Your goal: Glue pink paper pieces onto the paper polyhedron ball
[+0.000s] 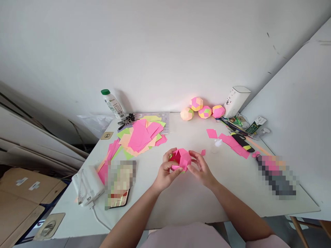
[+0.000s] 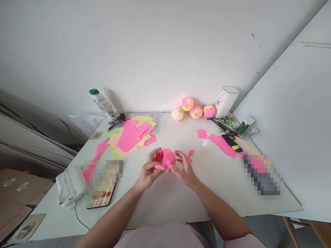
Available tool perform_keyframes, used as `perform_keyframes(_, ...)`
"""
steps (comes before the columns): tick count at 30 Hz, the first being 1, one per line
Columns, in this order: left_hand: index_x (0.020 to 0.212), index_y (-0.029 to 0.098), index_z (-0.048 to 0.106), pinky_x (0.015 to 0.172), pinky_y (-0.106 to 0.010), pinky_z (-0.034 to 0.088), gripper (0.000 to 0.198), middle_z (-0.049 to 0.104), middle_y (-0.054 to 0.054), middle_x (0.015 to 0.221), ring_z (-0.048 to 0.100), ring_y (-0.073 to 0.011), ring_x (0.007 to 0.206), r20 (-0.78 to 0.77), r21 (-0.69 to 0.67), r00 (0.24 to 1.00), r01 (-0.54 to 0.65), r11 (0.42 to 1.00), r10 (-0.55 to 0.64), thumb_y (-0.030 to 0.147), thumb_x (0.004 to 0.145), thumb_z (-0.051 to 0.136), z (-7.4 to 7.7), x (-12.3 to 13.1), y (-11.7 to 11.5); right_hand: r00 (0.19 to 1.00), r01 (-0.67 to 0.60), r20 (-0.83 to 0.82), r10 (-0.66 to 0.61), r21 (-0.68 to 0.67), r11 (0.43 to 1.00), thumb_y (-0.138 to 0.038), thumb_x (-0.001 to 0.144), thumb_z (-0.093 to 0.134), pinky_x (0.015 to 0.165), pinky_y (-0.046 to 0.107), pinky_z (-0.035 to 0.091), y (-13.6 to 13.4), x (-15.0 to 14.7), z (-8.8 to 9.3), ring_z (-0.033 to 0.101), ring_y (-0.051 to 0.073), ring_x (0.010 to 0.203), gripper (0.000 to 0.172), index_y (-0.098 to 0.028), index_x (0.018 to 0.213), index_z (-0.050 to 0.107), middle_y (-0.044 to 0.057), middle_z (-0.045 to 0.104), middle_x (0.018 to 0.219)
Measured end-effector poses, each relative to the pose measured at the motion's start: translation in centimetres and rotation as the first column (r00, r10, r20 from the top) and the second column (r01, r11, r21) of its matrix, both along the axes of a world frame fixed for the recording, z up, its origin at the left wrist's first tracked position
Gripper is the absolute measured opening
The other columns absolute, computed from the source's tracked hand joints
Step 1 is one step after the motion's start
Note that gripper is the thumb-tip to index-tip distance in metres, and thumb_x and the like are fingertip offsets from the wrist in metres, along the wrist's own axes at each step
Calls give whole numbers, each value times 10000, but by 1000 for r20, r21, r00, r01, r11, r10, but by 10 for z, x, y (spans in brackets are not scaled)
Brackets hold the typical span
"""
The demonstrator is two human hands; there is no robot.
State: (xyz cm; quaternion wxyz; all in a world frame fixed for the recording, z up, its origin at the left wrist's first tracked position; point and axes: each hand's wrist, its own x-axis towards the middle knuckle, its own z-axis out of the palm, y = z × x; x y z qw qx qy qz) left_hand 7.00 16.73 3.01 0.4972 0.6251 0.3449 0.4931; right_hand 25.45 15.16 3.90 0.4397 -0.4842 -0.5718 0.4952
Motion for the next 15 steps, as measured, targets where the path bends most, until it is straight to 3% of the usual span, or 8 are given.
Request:
perform_keyframes(3,751,237,690,1067,-448,344,123,320,-41,1406,274,-294,1350,-43,78,999,11,997,-7,343,808,664,-2,0,-1,989,139,-50,-137,46,989,-434,849,576,988,392,428,2,2,-2,513,222,1179,214,-241,935,540,76,512,1280)
perform_keyframes(8,737,243,679,1063,-446,350,106,310,-24,1416,258,-287,1357,-63,150,998,34,988,-25,314,813,664,-4,0,-2,968,253,-31,-251,109,961,-488,861,529,883,381,450,4,5,0,565,221,977,282,-221,769,523,69,600,979)
perform_keyframes(12,733,240,672,1067,-454,349,88,317,-17,1415,275,-284,1354,-22,153,998,53,987,-50,273,815,668,-6,0,-1,954,293,27,-297,107,950,-544,904,391,765,351,458,3,6,4,524,191,768,394,-221,721,523,28,527,725)
perform_keyframes(15,743,236,665,1052,-467,366,77,325,-19,1413,327,-284,1329,43,155,996,73,985,-80,261,816,667,-9,0,0,930,360,43,-365,97,928,-554,899,388,718,338,463,4,7,2,504,175,701,422,-214,679,508,13,506,662)
